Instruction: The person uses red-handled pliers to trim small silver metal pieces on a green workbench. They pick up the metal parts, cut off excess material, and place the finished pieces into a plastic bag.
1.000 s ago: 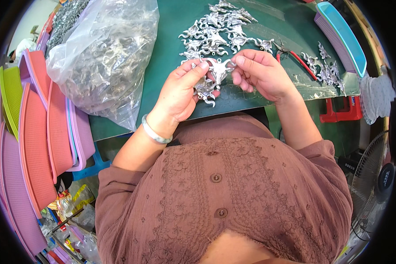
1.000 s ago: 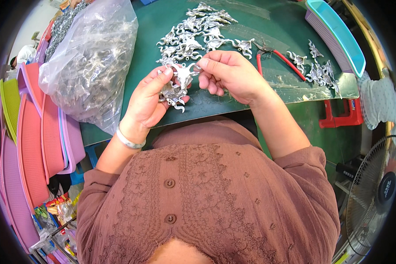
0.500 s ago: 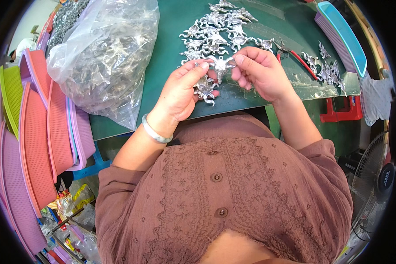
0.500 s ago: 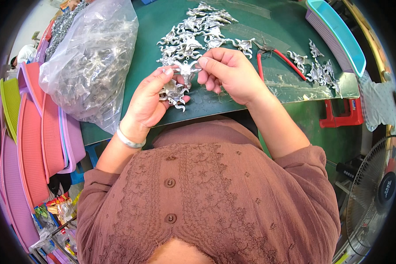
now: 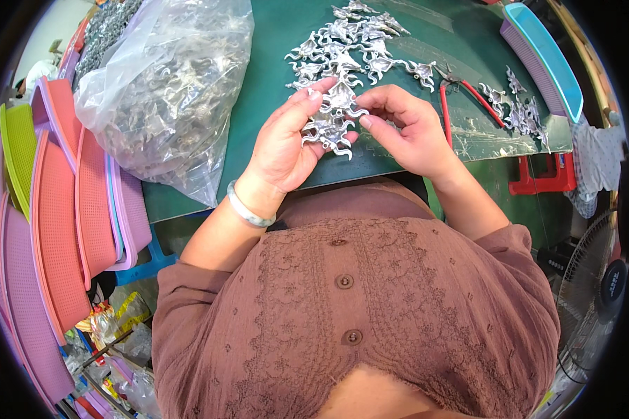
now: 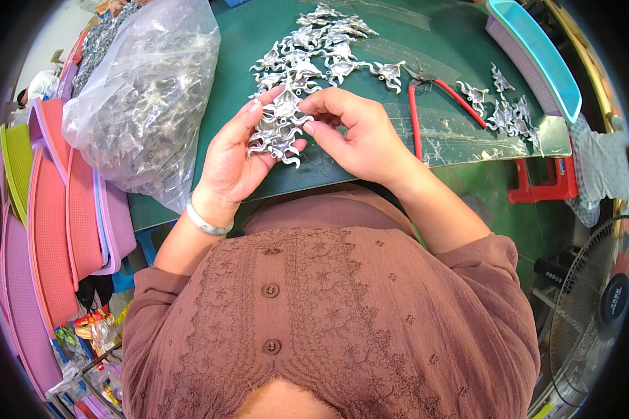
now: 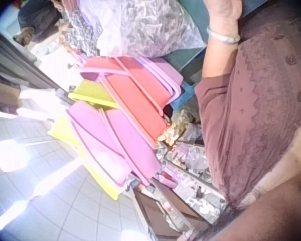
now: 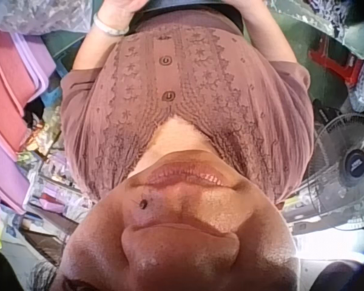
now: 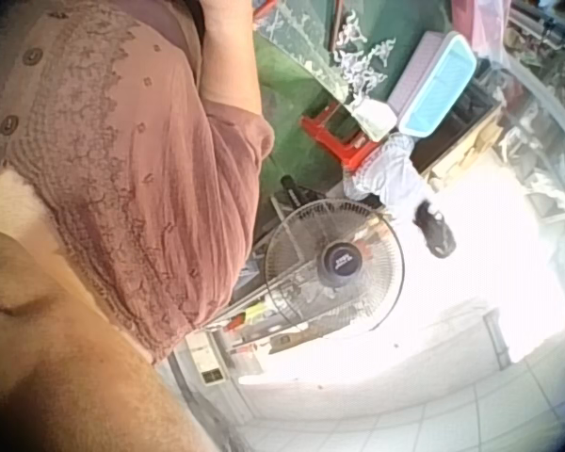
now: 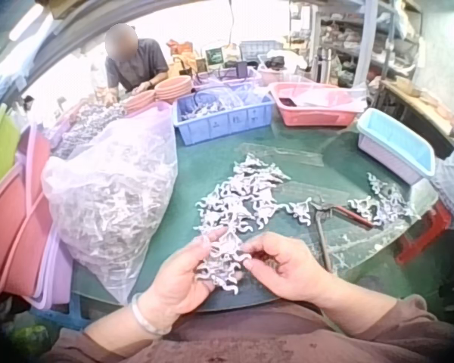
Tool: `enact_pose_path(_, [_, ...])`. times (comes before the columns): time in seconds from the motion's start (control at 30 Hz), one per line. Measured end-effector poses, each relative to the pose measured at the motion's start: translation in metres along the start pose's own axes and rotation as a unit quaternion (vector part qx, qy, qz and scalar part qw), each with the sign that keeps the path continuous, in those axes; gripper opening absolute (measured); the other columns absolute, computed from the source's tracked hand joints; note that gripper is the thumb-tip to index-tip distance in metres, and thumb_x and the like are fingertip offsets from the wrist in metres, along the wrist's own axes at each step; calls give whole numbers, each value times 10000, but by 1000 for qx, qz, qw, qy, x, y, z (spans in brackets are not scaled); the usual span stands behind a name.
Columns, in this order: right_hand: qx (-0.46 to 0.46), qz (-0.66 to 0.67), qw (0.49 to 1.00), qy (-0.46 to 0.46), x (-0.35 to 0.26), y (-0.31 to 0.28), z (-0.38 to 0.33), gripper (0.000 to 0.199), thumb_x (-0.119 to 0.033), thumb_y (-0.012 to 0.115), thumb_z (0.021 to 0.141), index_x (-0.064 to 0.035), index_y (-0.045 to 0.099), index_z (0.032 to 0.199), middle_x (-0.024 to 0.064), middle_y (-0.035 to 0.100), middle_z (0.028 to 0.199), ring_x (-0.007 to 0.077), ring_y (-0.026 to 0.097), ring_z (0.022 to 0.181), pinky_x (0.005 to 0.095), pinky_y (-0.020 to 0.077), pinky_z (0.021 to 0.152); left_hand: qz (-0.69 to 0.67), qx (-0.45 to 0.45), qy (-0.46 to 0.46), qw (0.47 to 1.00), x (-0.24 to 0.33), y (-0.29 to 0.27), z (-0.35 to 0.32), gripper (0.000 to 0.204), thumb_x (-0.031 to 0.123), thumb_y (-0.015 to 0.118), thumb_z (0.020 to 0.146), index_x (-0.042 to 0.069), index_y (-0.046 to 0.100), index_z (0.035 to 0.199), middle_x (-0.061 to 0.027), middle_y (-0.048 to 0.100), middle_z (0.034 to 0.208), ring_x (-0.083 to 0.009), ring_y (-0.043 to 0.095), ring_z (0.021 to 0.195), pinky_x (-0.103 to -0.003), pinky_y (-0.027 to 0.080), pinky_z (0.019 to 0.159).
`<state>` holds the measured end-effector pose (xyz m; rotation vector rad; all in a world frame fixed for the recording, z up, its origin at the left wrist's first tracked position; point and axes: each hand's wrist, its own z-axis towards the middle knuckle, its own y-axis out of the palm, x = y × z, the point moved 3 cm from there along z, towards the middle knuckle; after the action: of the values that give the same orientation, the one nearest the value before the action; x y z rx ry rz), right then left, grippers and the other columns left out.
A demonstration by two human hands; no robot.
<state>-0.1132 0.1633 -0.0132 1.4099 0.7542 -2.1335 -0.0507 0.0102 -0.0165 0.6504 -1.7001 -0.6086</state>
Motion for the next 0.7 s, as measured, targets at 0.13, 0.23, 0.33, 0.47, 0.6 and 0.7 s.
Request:
enact_pose_path(0.13, [26,-4,1000,-16,0,4,1,231,36,586,774,1,542,998,50,598,856,95,564,760,236,476,677,5,-6,6,1000,1,0,-2,388,186,417,919,-15,380,1248,-178,539,1101,-278,566,973,-435,505,796])
enact_pose_path(0.23, [26,28,999,-5,2,4,1,280,48,576,772,-7,518,1040,47,590,874,93,558,778,233,472,684,-4,-10,1,1000,2,0,-3,391,181,416,917,-14,370,1253,-182,535,1108,-279,565,979,-438,506,797])
enact_pose_path(0.33, [25,44,999,1,1,4,1,308,57,566,773,-9,502,1067,45,584,882,91,554,782,230,469,687,-17,-14,-3,1000,2,0,-2,391,182,417,916,-14,370,1252,-184,534,1111,-282,565,983,-441,507,798])
enact_pose_path(0.47, [22,50,998,10,0,3,1,326,60,565,773,0,489,1084,47,582,889,88,550,781,226,467,687,-21,-7,-9,1000,1,-1,-2,389,188,417,918,-10,375,1249,-182,533,1115,-284,566,984,-442,508,798])
enact_pose_path(0.6, [-17,52,998,37,-2,2,0,367,57,555,805,10,444,1152,53,566,963,89,544,875,225,440,787,-19,3,-11,1000,1,-1,-4,384,190,423,916,-5,381,1244,-178,531,1121,-285,568,981,-438,510,795])
enact_pose_path(0.7, [-16,43,998,34,-4,1,1,374,56,559,800,10,444,1153,52,564,956,89,541,868,227,442,784,-13,21,-11,1000,4,5,-5,354,157,418,913,-13,394,1223,-134,568,1026,-235,598,887,-383,529,732])
